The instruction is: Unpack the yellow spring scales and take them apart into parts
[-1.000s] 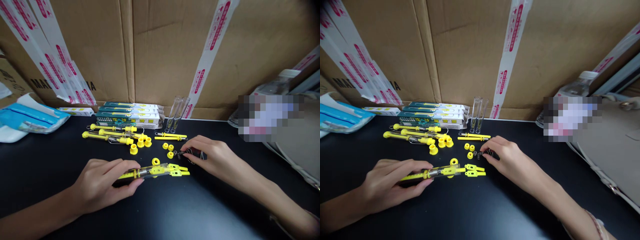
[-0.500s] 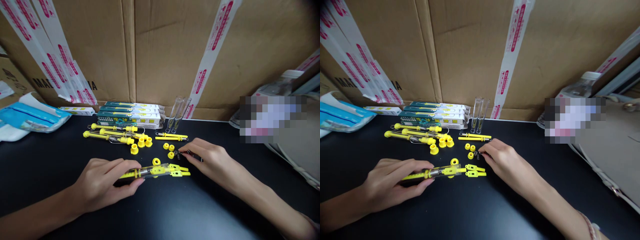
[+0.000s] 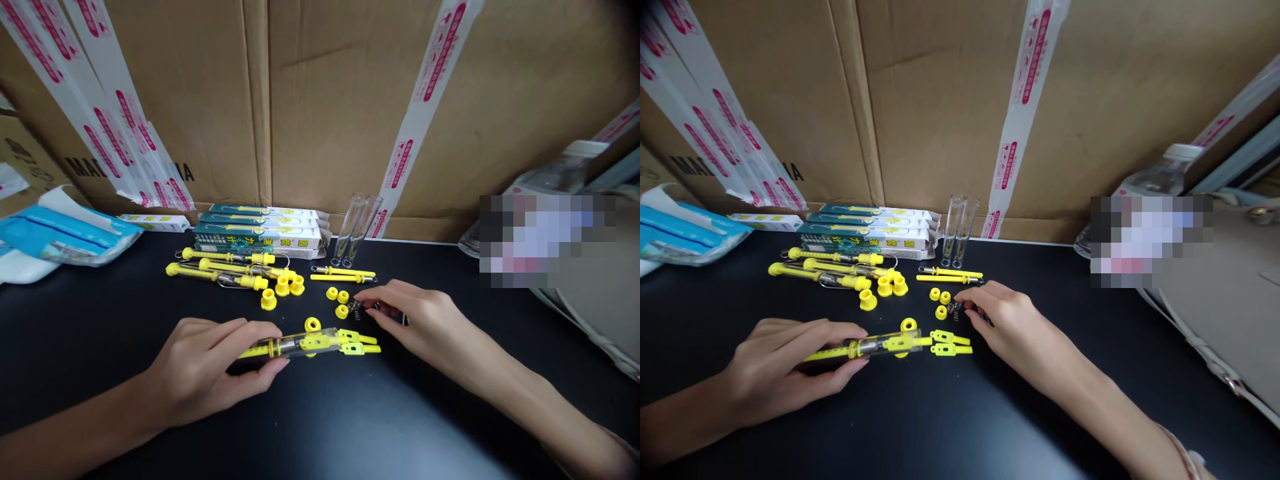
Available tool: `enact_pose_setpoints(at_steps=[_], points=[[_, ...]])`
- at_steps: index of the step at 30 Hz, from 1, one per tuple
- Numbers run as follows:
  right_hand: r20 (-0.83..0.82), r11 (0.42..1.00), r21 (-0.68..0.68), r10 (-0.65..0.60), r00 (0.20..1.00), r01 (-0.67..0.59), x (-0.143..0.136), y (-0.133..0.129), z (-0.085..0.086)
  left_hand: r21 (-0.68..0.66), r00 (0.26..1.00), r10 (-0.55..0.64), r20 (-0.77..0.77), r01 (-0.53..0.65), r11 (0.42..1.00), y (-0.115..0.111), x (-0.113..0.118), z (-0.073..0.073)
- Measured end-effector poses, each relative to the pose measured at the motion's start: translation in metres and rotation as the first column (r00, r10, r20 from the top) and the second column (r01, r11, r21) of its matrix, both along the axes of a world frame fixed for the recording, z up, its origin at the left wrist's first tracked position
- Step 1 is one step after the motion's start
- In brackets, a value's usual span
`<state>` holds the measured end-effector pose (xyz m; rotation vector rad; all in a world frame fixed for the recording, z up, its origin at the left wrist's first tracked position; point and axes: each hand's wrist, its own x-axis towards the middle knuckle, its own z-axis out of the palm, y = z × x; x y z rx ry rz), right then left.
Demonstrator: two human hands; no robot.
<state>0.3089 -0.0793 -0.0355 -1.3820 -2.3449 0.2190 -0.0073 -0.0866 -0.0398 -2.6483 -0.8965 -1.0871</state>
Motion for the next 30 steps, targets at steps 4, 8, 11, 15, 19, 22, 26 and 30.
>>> enact_pose_setpoints(at_steps=[4,8,11,15,19,22,26,30], points=[[0.001,1.000,0.011,-0.013,1.000,0.013,0.0021,-0.0012,0.0036,0.001,1.000,-0.008,0.004,0.008,1.000,0.0001,0.0007,0.0013],[-0.013,0.999,0.035,0.038,0.999,-0.038,0.0025,-0.0022,0.0067,-0.001,1.000,-0.001,0.014,0.001,1.000,-0.0009,0.0009,0.0013],[0.003,0.996,0.044,0.074,0.997,-0.074,0.0013,-0.0027,0.0060,-0.004,1.000,0.006,0.009,-0.006,1.000,-0.0013,0.0001,0.0001],[0.025,0.996,0.032,0.083,0.996,-0.084,-0.0005,-0.0031,0.0051,-0.005,1.000,-0.005,0.004,0.005,1.000,-0.0013,-0.0006,-0.0002],[0.039,0.996,0.022,0.083,0.996,-0.084,-0.0016,-0.0033,0.0056,-0.009,1.000,-0.001,0.001,0.002,1.000,-0.0009,0.0003,0.0011],[0.046,0.996,0.019,0.085,0.995,-0.086,-0.0023,-0.0033,0.0061,-0.016,1.000,-0.002,0.000,0.002,1.000,-0.0006,0.0010,0.0014],[0.048,0.995,0.046,0.081,0.996,-0.083,-0.0025,-0.0044,0.0077,-0.012,1.000,-0.004,-0.001,0.004,1.000,-0.0002,0.0007,0.0011],[0.024,0.998,0.058,0.022,0.999,-0.023,-0.0009,-0.0067,0.0103,-0.008,1.000,-0.001,-0.005,0.001,1.000,-0.0003,0.0001,0.0007]])
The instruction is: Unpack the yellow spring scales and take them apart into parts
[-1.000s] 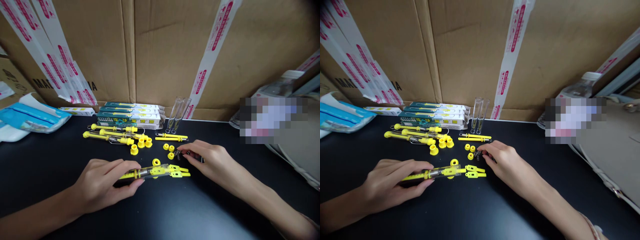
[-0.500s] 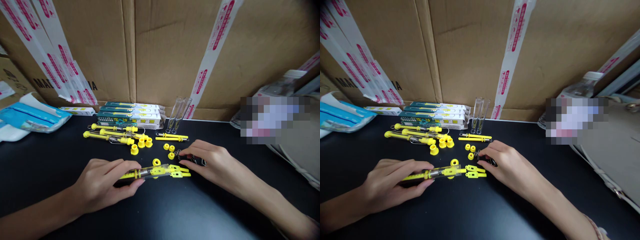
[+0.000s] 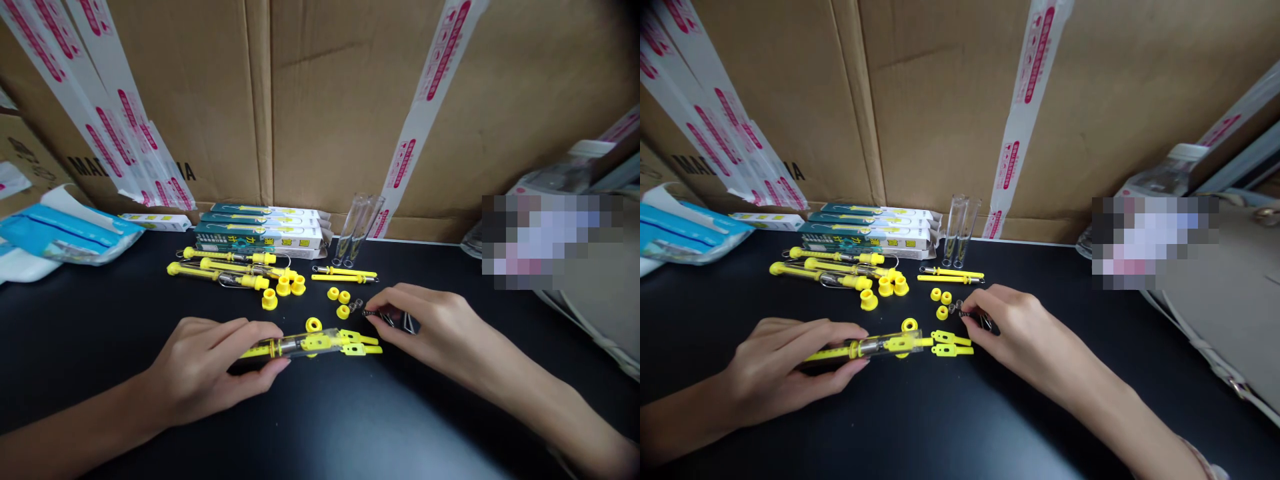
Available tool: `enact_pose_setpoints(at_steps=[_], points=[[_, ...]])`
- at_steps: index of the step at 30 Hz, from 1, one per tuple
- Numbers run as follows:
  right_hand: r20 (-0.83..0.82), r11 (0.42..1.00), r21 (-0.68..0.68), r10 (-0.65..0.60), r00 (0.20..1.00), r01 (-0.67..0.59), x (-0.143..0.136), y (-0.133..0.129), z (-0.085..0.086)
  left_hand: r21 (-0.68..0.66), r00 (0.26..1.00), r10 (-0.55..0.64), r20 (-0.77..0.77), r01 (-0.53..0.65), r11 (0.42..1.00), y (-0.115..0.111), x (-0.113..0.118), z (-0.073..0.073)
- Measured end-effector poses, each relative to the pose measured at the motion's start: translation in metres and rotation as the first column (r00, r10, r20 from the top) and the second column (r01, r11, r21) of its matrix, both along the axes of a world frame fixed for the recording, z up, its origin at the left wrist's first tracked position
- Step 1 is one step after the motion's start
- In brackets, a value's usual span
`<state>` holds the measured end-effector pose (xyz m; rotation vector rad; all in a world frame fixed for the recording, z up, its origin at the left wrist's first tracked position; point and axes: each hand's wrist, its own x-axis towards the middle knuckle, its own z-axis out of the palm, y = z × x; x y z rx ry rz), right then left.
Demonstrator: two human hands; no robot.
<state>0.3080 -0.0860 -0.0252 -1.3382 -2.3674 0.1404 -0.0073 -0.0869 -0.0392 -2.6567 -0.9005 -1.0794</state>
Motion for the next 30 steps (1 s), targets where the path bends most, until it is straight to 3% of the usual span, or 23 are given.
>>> enact_pose_setpoints(at_steps=[3,9,14,30], points=[[-0.019,1.000,-0.023,-0.019,1.000,0.019,0.0003,-0.0009,0.0014,0.011,1.000,0.009,-0.002,-0.009,1.000,-0.0005,-0.0004,-0.0003],[-0.023,0.998,-0.023,0.062,0.998,-0.063,-0.0026,-0.0008,0.0013,0.005,1.000,0.004,0.002,-0.004,1.000,-0.0008,-0.0002,0.0005],[0.002,0.997,-0.079,-0.007,1.000,0.008,-0.0041,-0.0002,-0.0001,0.000,1.000,-0.012,-0.007,0.012,1.000,0.0001,-0.0001,0.0008],[-0.013,0.998,-0.061,-0.020,1.000,0.019,-0.0011,0.0022,-0.0034,-0.017,1.000,-0.013,-0.016,0.012,1.000,-0.0004,0.0002,0.0017]])
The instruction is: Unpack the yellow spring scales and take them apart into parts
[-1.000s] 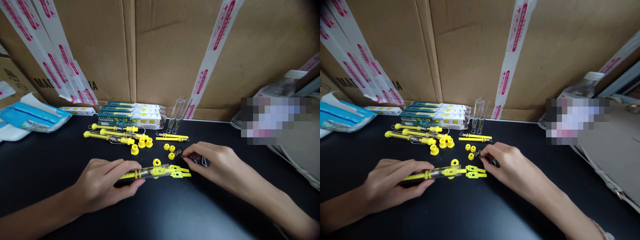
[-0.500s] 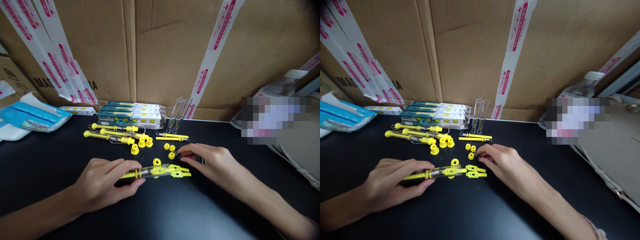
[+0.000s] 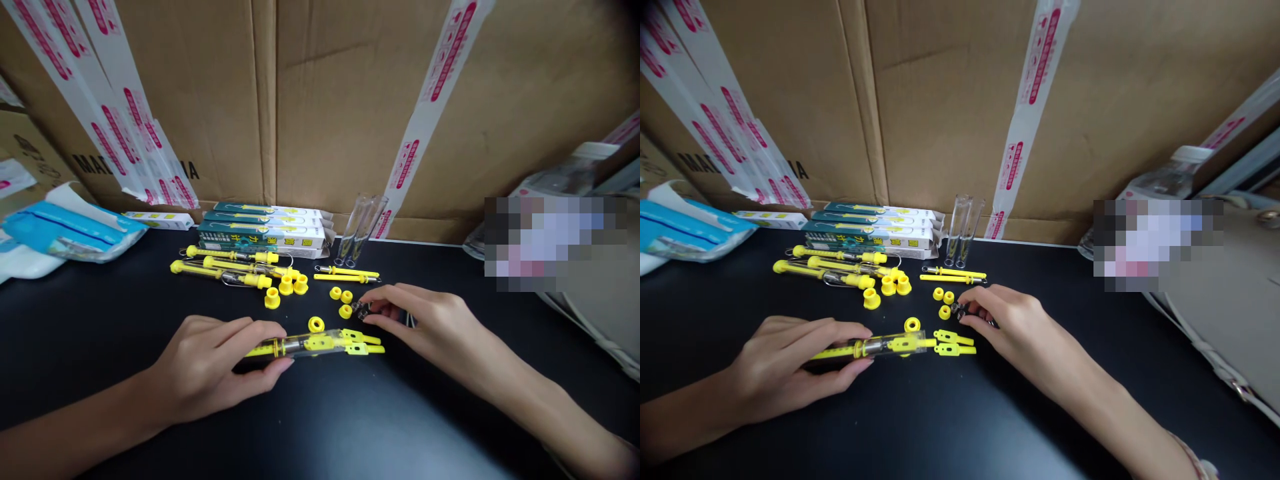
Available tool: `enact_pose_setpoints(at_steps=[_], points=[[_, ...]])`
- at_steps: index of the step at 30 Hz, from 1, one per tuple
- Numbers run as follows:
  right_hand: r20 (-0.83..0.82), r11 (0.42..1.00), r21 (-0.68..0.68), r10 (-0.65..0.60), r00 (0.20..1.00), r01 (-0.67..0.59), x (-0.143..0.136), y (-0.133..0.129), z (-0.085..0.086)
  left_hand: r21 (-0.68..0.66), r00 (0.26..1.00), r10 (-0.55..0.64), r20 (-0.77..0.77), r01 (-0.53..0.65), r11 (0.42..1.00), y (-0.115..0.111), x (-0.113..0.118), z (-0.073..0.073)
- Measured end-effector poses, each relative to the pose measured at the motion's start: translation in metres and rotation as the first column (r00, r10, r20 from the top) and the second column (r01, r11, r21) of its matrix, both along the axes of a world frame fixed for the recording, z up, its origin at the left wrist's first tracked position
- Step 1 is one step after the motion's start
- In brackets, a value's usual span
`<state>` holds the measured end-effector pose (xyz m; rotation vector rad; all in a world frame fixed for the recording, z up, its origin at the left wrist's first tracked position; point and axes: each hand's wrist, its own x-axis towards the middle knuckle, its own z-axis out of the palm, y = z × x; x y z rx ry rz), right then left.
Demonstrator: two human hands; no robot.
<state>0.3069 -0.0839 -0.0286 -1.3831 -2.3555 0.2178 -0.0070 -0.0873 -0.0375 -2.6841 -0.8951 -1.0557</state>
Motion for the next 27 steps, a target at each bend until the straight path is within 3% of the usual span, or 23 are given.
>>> enact_pose_setpoints(at_steps=[7,16,27], points=[[0.044,0.994,0.100,-0.039,0.998,0.034,0.0029,0.0049,-0.0089,-0.009,1.000,-0.003,0.007,0.003,1.000,-0.0001,-0.0014,-0.0024],[0.012,1.000,0.018,-0.020,1.000,0.020,0.0019,0.0035,-0.0084,-0.006,1.000,-0.005,0.011,0.005,1.000,0.0008,-0.0006,-0.0021],[0.003,1.000,0.023,0.000,1.000,0.000,-0.0011,0.0016,-0.0058,-0.010,1.000,-0.008,0.001,0.008,1.000,0.0003,-0.0011,-0.0011]])
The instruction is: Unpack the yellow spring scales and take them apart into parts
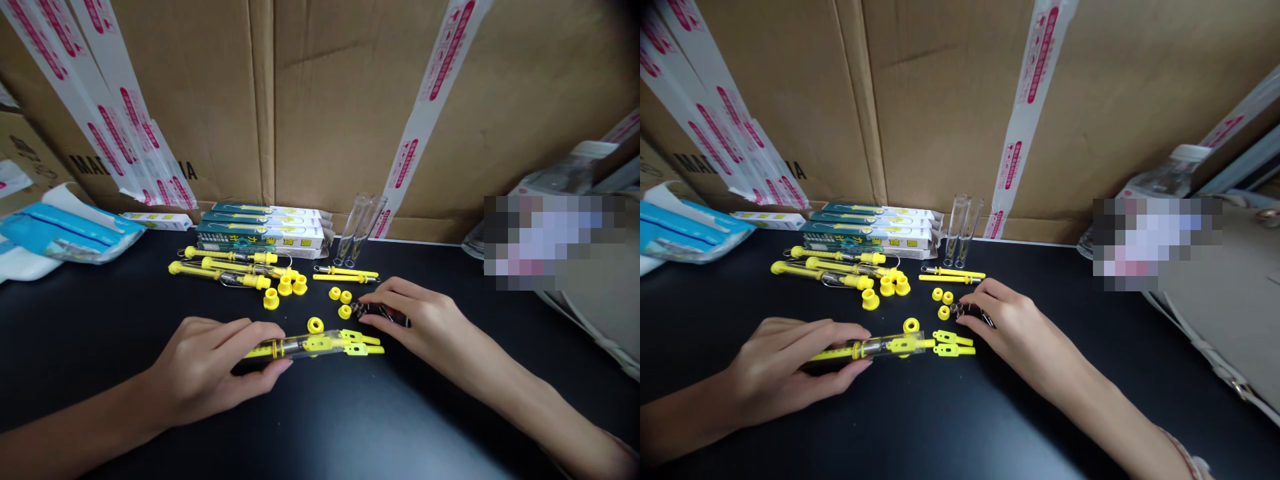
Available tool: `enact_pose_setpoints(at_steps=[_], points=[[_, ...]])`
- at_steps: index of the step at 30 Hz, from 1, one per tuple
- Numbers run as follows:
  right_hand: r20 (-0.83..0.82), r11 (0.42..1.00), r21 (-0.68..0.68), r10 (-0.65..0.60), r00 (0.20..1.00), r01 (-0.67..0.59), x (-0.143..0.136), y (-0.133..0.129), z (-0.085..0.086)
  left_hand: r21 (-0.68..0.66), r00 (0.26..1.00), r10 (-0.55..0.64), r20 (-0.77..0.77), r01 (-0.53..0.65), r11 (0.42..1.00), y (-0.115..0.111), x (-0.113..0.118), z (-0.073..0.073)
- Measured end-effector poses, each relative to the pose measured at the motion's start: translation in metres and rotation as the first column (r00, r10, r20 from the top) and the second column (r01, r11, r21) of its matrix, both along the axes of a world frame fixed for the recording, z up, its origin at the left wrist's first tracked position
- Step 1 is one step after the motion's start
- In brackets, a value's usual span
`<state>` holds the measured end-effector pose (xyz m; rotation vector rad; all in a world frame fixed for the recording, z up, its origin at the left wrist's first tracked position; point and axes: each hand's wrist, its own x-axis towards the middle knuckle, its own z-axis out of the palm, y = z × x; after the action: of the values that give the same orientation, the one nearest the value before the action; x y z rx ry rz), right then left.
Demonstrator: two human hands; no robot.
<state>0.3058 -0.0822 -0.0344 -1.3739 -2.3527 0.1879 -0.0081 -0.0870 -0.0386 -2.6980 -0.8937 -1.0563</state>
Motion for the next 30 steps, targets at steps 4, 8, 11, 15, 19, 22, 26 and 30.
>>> enact_pose_setpoints(at_steps=[4,8,11,15,19,22,26,30], points=[[0.003,1.000,-0.008,-0.002,1.000,0.002,0.0003,0.0004,-0.0007,0.003,1.000,0.004,0.003,-0.004,1.000,-0.0004,-0.0007,-0.0010],[0.009,1.000,-0.028,-0.005,1.000,0.005,0.0000,0.0000,0.0002,-0.001,1.000,0.006,0.003,-0.006,1.000,-0.0007,-0.0002,-0.0002],[0.012,0.999,-0.031,-0.008,1.000,0.008,0.0007,0.0004,0.0009,0.010,1.000,0.007,-0.006,-0.007,1.000,-0.0002,0.0006,0.0004],[0.014,1.000,-0.015,0.005,1.000,-0.005,0.0018,0.0019,0.0005,-0.001,1.000,-0.001,-0.003,0.001,1.000,0.0001,0.0010,0.0005],[0.000,1.000,-0.014,0.001,1.000,-0.001,0.0011,0.0018,-0.0002,-0.006,1.000,0.000,-0.001,0.000,1.000,0.0003,0.0004,-0.0006],[-0.001,1.000,-0.021,0.015,1.000,-0.015,0.0002,0.0012,-0.0004,-0.008,1.000,0.001,-0.002,-0.001,1.000,0.0004,0.0000,-0.0016],[-0.008,0.999,-0.029,0.023,1.000,-0.024,0.0001,0.0011,-0.0012,-0.012,1.000,-0.003,-0.003,0.003,1.000,0.0002,0.0001,-0.0019],[-0.004,0.999,-0.034,0.016,1.000,-0.016,0.0007,0.0018,-0.0023,-0.004,1.000,0.005,-0.007,-0.005,1.000,0.0005,0.0008,-0.0011]])
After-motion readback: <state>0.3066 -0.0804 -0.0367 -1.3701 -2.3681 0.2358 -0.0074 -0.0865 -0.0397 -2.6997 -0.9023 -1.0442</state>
